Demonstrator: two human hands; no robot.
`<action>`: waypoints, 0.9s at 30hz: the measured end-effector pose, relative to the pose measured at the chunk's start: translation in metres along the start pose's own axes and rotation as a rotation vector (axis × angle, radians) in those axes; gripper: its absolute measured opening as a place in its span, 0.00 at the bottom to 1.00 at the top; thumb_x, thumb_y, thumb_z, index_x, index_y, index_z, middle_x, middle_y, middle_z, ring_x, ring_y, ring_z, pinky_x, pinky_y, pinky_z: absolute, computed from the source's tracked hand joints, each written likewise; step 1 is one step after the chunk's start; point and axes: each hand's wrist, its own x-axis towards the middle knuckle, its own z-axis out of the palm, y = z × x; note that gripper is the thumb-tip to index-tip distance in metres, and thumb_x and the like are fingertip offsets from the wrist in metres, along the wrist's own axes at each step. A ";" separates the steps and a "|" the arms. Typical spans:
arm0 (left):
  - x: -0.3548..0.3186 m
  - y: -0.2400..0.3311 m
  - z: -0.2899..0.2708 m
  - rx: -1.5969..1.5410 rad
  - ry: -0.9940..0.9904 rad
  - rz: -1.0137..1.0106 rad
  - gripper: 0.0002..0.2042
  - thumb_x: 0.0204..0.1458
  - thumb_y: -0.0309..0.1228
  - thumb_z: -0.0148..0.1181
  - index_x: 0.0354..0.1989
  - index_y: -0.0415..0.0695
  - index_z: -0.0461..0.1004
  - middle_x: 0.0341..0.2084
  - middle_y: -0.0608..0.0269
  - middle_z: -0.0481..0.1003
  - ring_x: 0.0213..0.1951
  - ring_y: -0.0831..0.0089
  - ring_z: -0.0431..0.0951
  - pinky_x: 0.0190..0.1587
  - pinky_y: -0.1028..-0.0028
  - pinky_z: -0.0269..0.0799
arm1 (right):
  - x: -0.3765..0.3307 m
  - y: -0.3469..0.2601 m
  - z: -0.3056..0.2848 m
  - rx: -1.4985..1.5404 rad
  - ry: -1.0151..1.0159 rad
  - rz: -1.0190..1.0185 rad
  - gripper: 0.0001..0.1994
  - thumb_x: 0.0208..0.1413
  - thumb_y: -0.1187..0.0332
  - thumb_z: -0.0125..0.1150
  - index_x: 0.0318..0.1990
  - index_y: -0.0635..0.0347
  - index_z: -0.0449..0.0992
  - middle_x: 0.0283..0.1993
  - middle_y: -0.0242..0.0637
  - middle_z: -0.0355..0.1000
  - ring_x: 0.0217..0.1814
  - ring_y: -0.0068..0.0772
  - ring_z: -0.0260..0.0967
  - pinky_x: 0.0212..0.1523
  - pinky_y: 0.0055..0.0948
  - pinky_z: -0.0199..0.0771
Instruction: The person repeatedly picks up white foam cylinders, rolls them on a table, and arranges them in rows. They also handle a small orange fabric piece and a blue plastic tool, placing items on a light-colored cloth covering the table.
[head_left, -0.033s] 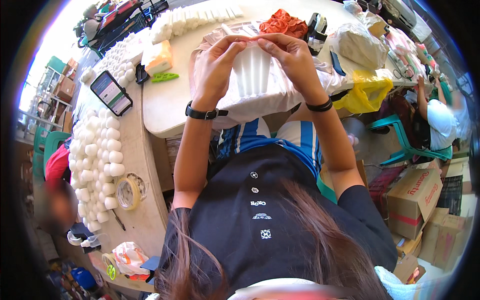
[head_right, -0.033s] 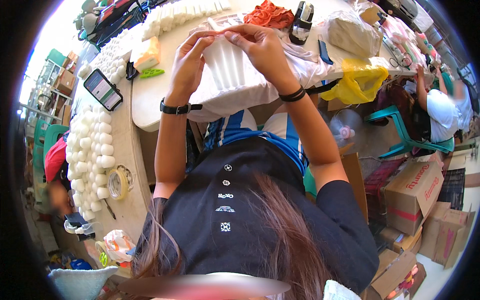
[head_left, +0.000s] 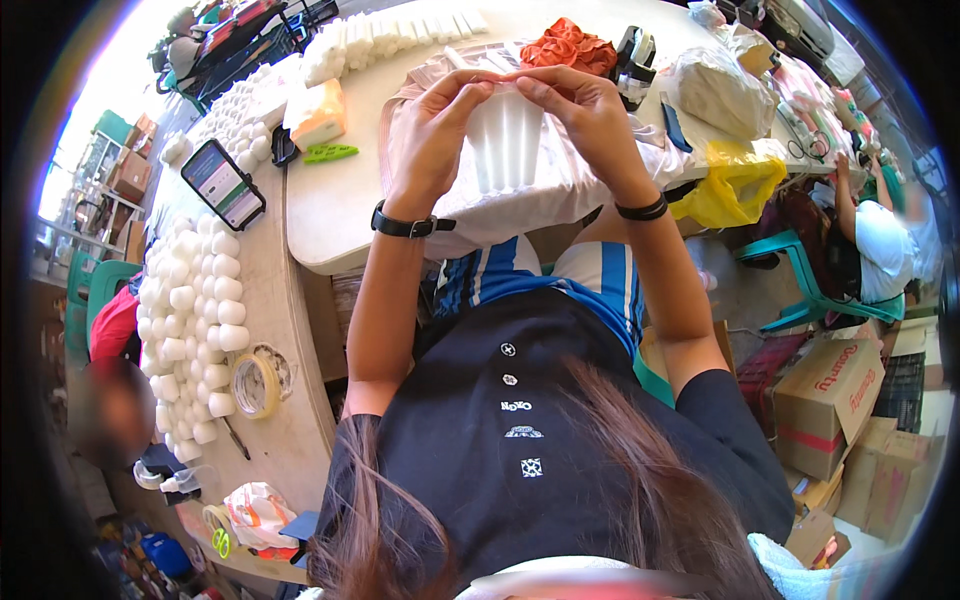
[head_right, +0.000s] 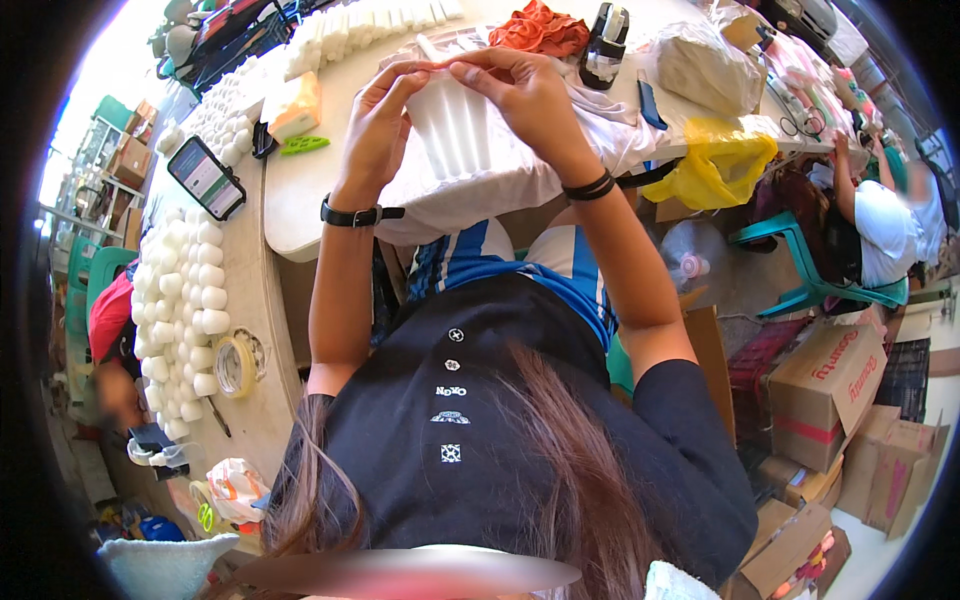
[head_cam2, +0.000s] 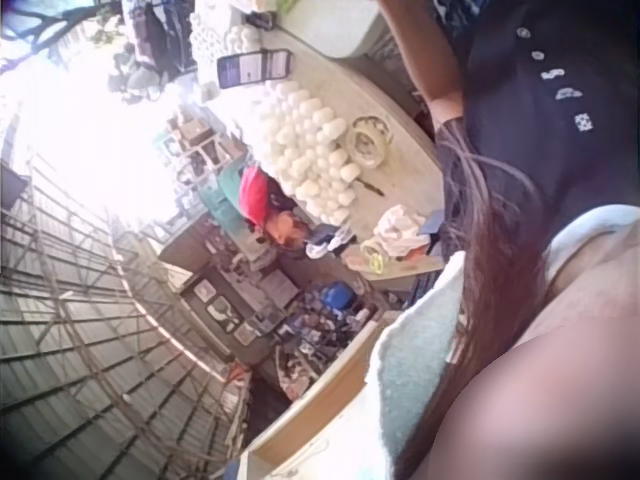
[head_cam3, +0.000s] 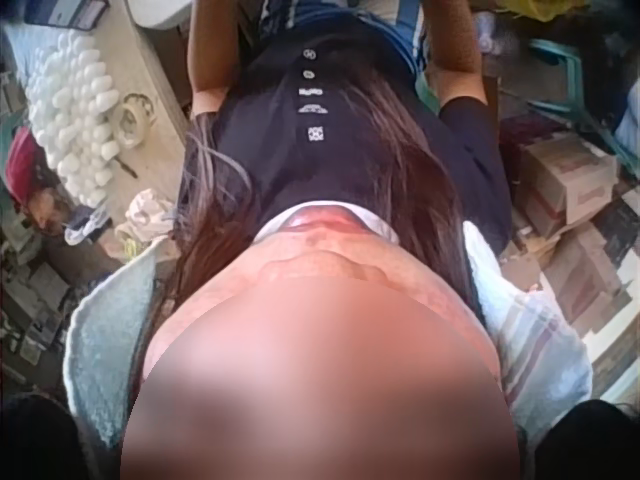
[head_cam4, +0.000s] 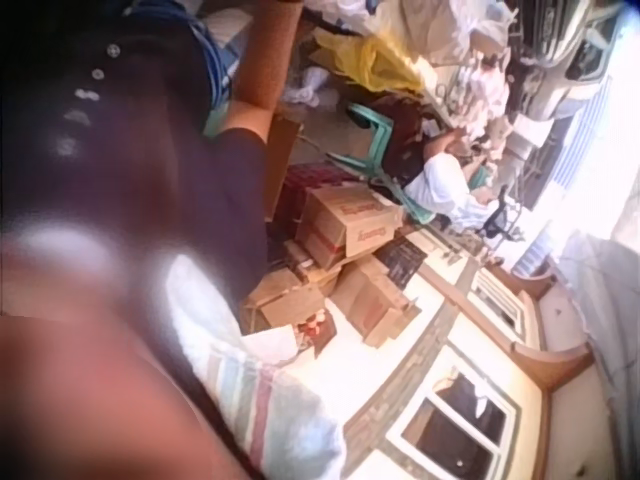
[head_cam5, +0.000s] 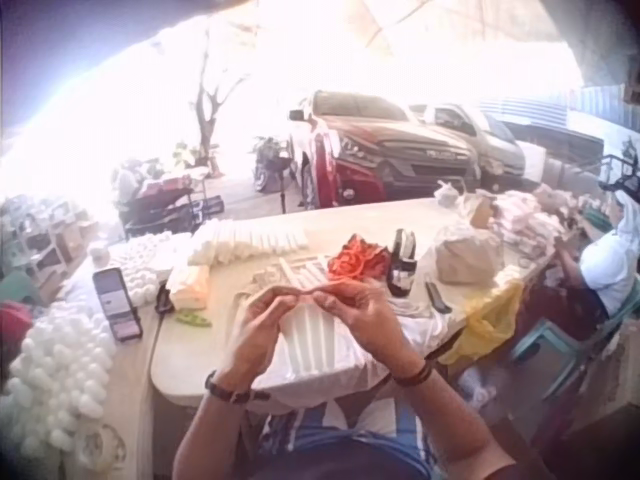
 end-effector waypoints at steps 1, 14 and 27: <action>0.001 -0.001 -0.003 0.013 -0.010 0.004 0.09 0.65 0.29 0.58 0.49 0.40 0.79 0.43 0.64 0.81 0.45 0.78 0.79 0.49 0.77 0.76 | 0.002 0.002 -0.005 -0.038 -0.025 -0.022 0.11 0.64 0.67 0.65 0.49 0.64 0.84 0.46 0.33 0.81 0.50 0.20 0.75 0.55 0.21 0.72; -0.013 -0.008 0.005 0.338 0.032 0.317 0.10 0.66 0.35 0.59 0.46 0.42 0.80 0.44 0.63 0.81 0.48 0.78 0.77 0.44 0.80 0.74 | 0.017 0.013 -0.029 -0.104 -0.256 -0.306 0.10 0.57 0.77 0.69 0.47 0.63 0.85 0.49 0.39 0.80 0.53 0.28 0.76 0.56 0.27 0.77; -0.015 -0.005 0.011 0.292 0.023 0.397 0.06 0.54 0.22 0.71 0.40 0.41 0.83 0.45 0.59 0.82 0.47 0.75 0.79 0.51 0.75 0.73 | 0.002 0.028 0.005 0.116 -0.198 -0.401 0.17 0.54 0.75 0.73 0.48 0.56 0.71 0.65 0.54 0.69 0.68 0.50 0.68 0.69 0.43 0.64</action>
